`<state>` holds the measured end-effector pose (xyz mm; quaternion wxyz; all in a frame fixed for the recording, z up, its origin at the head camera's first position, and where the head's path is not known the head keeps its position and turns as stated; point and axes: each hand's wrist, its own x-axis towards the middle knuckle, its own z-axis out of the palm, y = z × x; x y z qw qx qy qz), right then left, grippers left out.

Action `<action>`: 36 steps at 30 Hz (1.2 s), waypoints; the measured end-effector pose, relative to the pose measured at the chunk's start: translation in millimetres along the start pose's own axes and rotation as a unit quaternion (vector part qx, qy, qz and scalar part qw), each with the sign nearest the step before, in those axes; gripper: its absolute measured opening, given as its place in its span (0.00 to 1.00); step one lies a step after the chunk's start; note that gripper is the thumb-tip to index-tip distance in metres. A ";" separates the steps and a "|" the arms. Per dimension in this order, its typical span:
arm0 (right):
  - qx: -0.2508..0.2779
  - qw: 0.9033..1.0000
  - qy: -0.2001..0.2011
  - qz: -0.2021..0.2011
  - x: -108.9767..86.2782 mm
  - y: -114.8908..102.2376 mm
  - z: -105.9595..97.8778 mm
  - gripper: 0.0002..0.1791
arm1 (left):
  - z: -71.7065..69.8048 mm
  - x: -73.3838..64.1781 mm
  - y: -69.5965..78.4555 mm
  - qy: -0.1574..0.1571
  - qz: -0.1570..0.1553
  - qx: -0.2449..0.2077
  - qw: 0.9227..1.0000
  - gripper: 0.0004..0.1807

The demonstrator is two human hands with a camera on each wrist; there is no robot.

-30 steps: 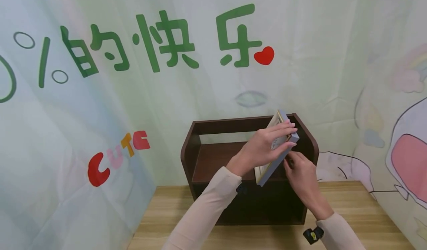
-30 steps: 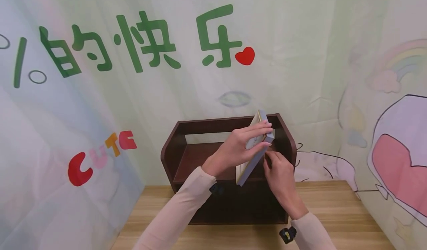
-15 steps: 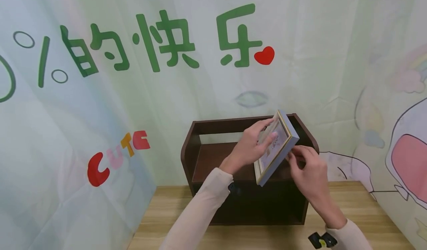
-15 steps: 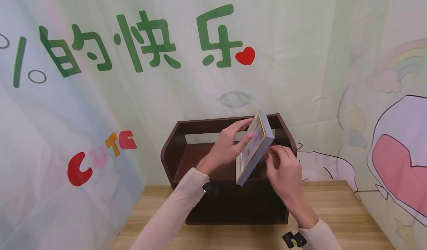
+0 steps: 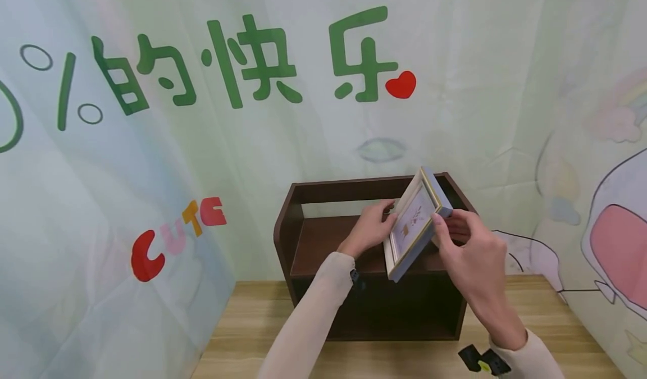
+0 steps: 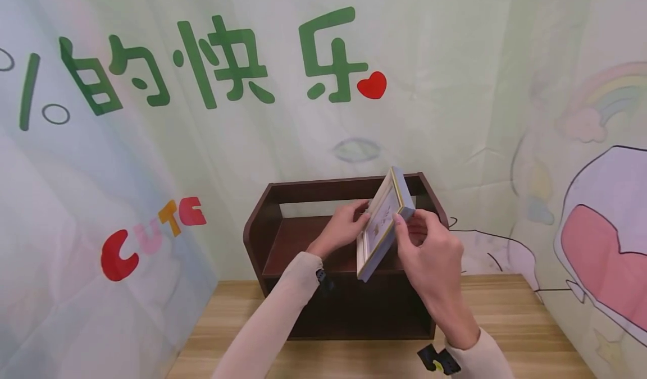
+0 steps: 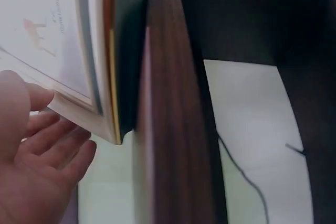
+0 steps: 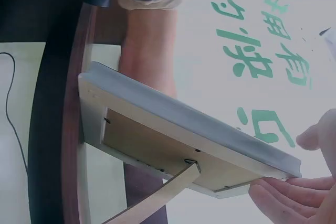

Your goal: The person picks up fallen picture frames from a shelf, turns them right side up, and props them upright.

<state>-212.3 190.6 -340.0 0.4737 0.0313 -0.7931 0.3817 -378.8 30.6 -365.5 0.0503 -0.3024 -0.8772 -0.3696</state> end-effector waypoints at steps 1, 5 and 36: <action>-0.005 1.000 0.000 0.000 1.2 -0.6 0.3 0.19 | 1.9 0.7 -2.3 0.001 -0.001 -0.011 1.000 0.25; -0.015 1.000 0.008 -0.007 6.7 0.3 0.5 0.18 | 7.0 2.6 -9.0 0.006 0.004 -0.035 0.999 0.21; -0.086 0.972 -0.199 0.092 92.9 41.4 -16.3 0.27 | -13.1 -42.0 -29.3 0.035 -0.059 -0.145 0.987 0.18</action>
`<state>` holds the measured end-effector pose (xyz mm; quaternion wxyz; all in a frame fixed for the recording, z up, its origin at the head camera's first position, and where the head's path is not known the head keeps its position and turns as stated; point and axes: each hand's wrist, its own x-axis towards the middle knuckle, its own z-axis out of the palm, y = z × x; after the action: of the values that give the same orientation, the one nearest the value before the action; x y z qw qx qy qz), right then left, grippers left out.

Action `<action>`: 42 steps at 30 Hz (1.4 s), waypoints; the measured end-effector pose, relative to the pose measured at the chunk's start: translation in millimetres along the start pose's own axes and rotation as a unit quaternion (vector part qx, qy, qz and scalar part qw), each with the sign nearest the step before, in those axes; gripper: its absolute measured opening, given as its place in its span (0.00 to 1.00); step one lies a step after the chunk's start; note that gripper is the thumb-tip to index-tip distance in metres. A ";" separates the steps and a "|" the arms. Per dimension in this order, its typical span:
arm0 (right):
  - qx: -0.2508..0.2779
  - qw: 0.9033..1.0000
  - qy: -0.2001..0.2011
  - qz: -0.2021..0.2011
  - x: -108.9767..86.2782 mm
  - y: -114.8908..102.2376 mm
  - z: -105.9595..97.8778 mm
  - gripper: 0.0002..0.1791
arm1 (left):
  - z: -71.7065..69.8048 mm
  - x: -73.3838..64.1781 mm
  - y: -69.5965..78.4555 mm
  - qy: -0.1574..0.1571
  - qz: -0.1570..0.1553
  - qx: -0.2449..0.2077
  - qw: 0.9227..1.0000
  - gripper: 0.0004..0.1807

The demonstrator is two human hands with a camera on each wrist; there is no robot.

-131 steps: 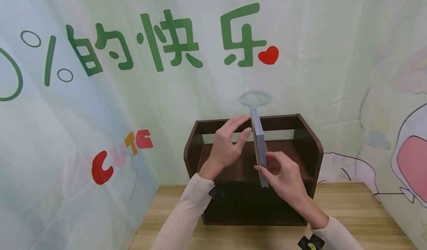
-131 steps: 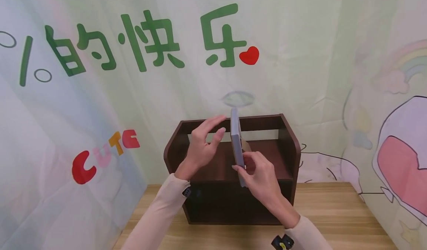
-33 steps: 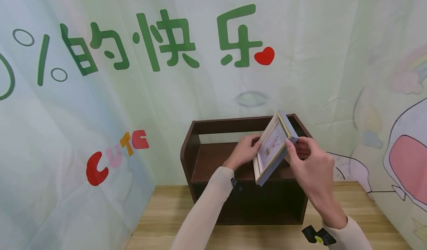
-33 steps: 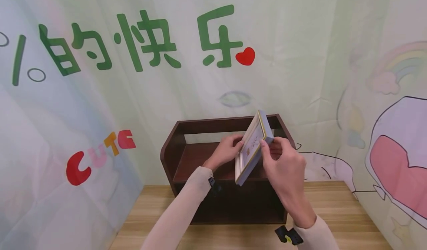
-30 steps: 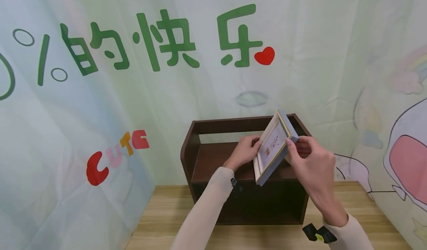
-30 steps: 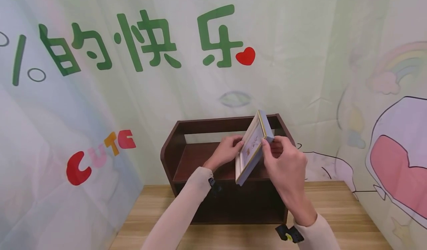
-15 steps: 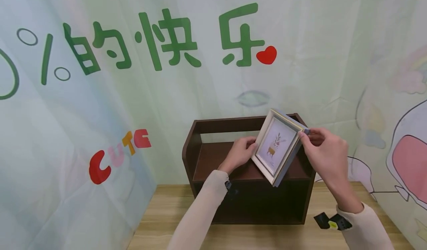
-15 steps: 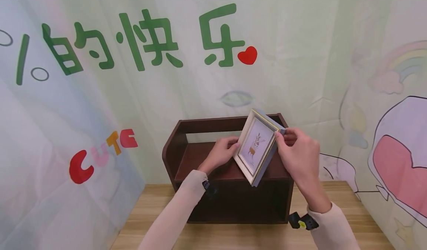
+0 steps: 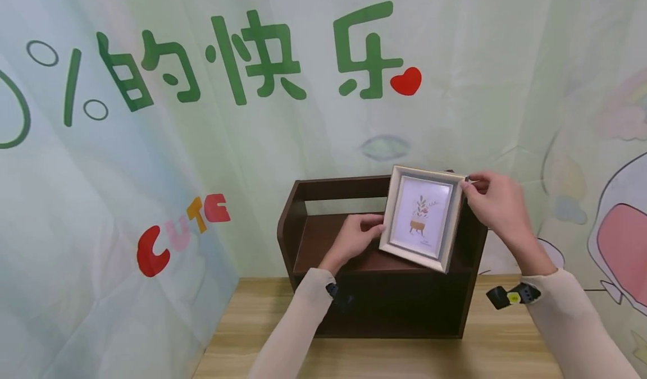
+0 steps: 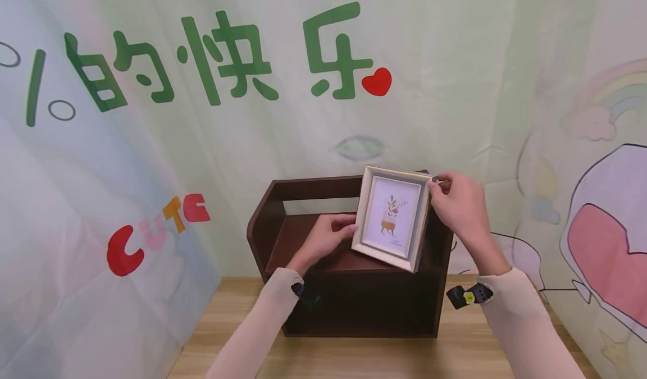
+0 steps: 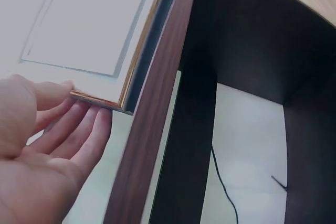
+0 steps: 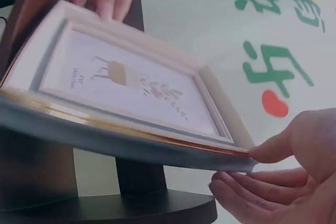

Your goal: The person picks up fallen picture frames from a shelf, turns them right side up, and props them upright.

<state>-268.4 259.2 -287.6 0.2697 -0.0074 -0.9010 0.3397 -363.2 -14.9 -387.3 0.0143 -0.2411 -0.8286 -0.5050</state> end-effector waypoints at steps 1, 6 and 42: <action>0.001 1.000 -0.012 0.004 4.5 0.9 -0.5 0.27 | 0.2 -1.8 0.3 0.001 -0.005 -0.012 1.000 0.18; 0.022 0.998 -0.064 0.007 25.4 7.7 -0.6 0.29 | 3.0 -8.5 2.2 0.015 -0.016 -0.050 0.998 0.18; 0.028 0.997 -0.061 -0.043 7.9 23.7 -19.6 0.45 | -58.3 -71.6 59.9 0.107 0.180 0.323 0.923 0.18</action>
<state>-269.6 290.9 -286.2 0.2289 0.0591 -0.9055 0.3524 -287.9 -69.3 -328.2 0.2710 -0.3132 -0.8828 -0.2219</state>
